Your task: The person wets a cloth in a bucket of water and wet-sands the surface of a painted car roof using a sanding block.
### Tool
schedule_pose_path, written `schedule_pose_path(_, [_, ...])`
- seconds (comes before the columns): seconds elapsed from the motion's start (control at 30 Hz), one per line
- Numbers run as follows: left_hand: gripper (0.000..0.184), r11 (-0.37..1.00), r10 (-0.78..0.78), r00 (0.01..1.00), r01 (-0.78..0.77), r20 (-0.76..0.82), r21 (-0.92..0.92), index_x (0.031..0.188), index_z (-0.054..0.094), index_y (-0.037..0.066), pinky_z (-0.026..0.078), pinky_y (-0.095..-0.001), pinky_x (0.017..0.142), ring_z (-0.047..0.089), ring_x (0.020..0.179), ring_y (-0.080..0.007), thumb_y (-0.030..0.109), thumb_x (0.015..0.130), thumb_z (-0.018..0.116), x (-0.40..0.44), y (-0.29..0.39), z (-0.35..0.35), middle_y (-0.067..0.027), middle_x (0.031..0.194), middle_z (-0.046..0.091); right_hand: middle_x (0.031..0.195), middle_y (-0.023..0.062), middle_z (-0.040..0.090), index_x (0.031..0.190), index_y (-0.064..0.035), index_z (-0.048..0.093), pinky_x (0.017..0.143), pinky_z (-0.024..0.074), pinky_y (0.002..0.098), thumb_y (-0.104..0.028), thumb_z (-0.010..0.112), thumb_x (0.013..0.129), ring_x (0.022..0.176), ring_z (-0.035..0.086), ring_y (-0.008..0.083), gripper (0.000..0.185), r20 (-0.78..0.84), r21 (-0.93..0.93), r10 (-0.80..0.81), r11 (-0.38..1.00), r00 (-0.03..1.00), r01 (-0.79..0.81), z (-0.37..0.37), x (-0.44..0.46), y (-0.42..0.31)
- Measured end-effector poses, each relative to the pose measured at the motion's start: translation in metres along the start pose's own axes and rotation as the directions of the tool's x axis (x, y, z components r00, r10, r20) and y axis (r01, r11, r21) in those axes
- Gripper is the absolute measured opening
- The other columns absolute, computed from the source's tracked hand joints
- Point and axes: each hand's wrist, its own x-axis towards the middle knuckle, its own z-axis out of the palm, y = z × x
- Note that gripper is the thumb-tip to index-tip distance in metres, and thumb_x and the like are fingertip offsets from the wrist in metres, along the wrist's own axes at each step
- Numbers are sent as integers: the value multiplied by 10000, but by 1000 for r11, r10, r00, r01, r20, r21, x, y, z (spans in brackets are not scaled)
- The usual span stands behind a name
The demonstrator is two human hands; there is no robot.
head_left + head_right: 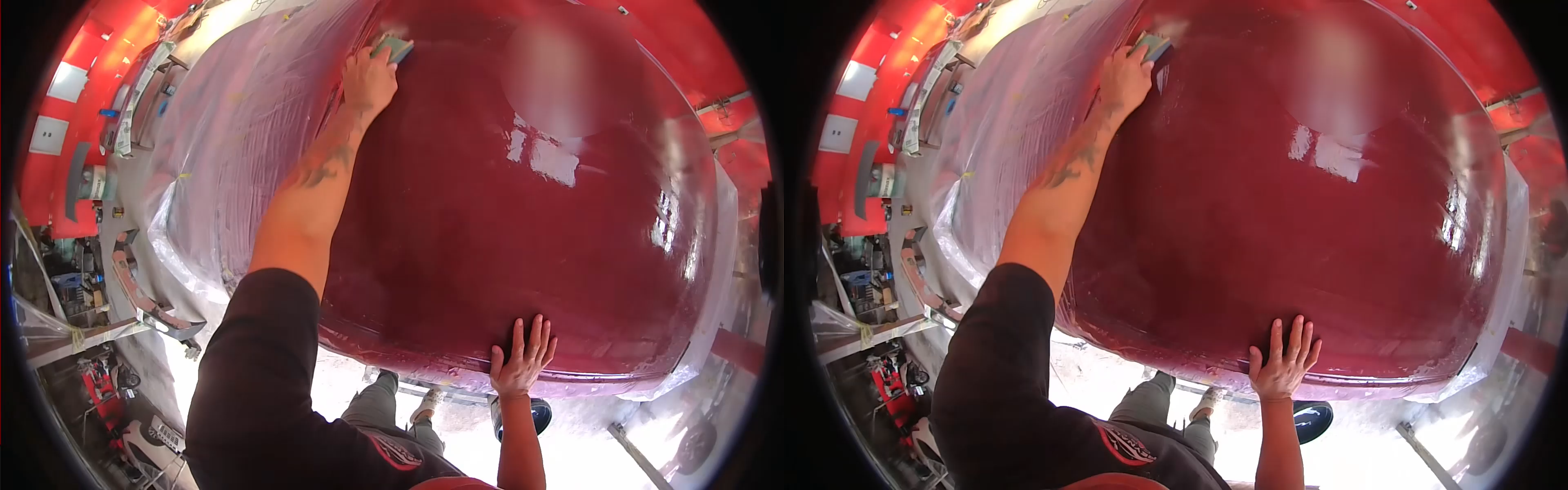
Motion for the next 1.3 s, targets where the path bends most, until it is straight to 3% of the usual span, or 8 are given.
schedule_pose_path(0.03, [375,1000,4,997,-6,-77,-27,1242,645,111,466,-500,924,562,1096,-383,235,890,683,-31,5,-15,-152,1253,584,1560,200,362,1477,-152,465,1180,161,595,-507,456,995,1459,304,401,599,0,11,-6,1000,1000,6,2,1,-1])
schedule_pose_path(0.17, [495,983,79,988,-55,131,-178,1309,618,109,452,-460,900,540,1040,-323,181,834,737,-164,27,-110,-118,1296,557,1563,206,353,1467,-141,473,1181,157,599,-483,437,1010,1463,295,408,572,-16,-6,-22,1000,1000,22,0,0,-1])
schedule_pose_path(0.3, [436,981,59,997,-50,46,-187,1259,658,82,479,-436,905,577,990,-361,183,841,729,-114,14,-84,-146,1226,623,1561,217,350,1463,-110,473,1181,157,598,-486,418,1016,1458,302,418,586,-21,-28,-35,999,999,35,1,0,0])
schedule_pose_path(0.43, [388,978,-129,990,136,51,-161,1209,676,65,501,-434,872,620,913,-394,236,862,702,2,-23,-17,-142,1098,686,1554,217,363,1455,-108,483,1180,161,593,-479,408,1021,1452,315,419,576,-36,-9,-37,999,999,37,1,1,0])
schedule_pose_path(0.67, [423,996,64,994,-58,92,-68,1264,633,61,484,-454,874,588,982,-345,214,875,699,-144,13,-103,-154,1241,622,1546,226,370,1445,-105,494,1174,175,594,-473,412,1022,1447,323,424,566,-32,-16,-44,999,998,44,-1,2,0])
schedule_pose_path(0.93, [401,997,-38,998,34,51,76,1205,613,60,489,-457,837,596,978,-334,263,871,703,-3,-14,-17,-126,1109,645,1545,222,374,1448,-110,486,1171,180,594,-471,426,1015,1441,333,421,567,-44,-12,-31,999,999,31,1,2,1])
schedule_pose_path(1.13, [461,991,66,994,-76,92,106,1257,566,48,490,-456,839,583,1006,-341,254,870,706,-116,3,-87,-151,1134,600,1543,220,377,1445,-110,488,1172,176,597,-471,431,1011,1444,328,420,567,-34,8,-32,999,999,32,-1,2,0])
schedule_pose_path(1.3, [414,988,48,995,-60,85,145,1211,588,42,505,-458,815,596,990,-341,267,880,693,-52,-10,-47,-153,1070,620,1537,231,380,1438,-106,497,1170,172,604,-471,444,1004,1437,332,432,569,-25,-2,-27,1000,999,27,0,1,0])
